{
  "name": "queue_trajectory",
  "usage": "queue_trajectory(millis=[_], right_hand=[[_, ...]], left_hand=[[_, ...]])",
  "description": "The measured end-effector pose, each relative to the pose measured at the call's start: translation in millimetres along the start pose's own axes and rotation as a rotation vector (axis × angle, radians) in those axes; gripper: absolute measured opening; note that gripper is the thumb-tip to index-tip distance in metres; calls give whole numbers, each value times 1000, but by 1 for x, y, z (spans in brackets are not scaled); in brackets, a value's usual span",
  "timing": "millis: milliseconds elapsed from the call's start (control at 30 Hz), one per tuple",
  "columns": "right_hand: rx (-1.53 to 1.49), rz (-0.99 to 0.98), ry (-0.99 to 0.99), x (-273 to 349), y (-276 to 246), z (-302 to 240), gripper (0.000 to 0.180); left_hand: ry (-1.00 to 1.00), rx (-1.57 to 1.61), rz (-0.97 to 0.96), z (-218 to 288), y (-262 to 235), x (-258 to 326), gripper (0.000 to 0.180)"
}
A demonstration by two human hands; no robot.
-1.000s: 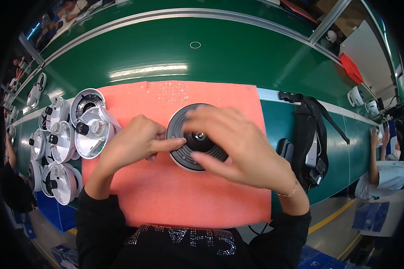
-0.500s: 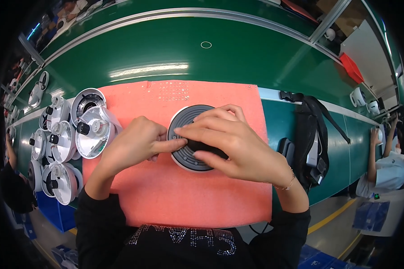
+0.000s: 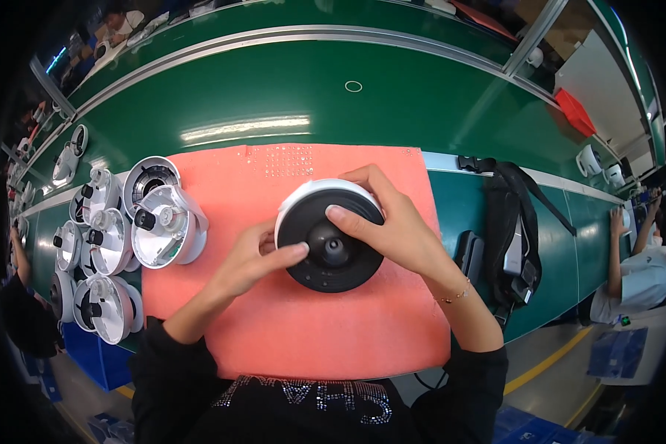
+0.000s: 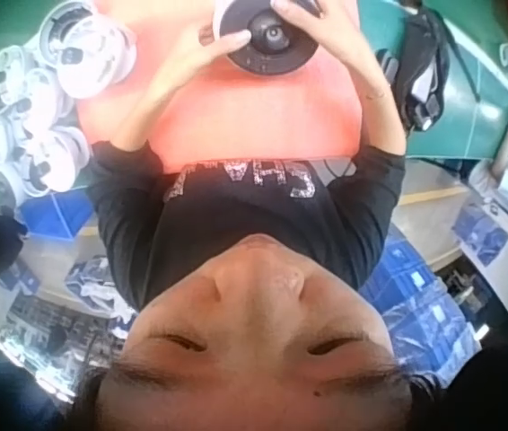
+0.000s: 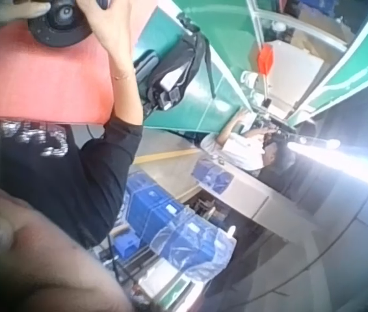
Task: Assembling internal components and outer casing of security cameras on a production line.
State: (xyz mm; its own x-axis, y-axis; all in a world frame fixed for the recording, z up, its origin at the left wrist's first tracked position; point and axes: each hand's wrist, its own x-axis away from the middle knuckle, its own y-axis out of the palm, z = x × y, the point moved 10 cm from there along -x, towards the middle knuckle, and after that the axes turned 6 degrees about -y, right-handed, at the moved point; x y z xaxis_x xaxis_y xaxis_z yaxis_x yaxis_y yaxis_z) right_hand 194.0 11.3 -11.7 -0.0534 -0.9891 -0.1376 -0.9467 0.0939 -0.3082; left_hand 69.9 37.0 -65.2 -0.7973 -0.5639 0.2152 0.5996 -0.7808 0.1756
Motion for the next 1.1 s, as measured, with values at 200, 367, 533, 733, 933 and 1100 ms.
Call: queue_trajectory(millis=[200,367,533,733,933,1100], right_hand=[[244,18,-361,-8,6,-57,65],[327,85,-382,-21,4,-66,54],[34,210,-471,-54,-24,-88,77],[-155,275,-606,-60,-13,-101,92],[204,498,-684,-46,-11,-105,93],[423,457,-770,-54,17,-96,94]], left_hand=[[486,-572,261,73,-4,27,72],[389,-487,234,75,-16,23,76],[464,-153,202,97,-39,-10,63],[755,431,-90,127,-60,-38,55],[629,944,-151,128,-46,-69,64],[750,1013,-213,119,-72,-105,62]])
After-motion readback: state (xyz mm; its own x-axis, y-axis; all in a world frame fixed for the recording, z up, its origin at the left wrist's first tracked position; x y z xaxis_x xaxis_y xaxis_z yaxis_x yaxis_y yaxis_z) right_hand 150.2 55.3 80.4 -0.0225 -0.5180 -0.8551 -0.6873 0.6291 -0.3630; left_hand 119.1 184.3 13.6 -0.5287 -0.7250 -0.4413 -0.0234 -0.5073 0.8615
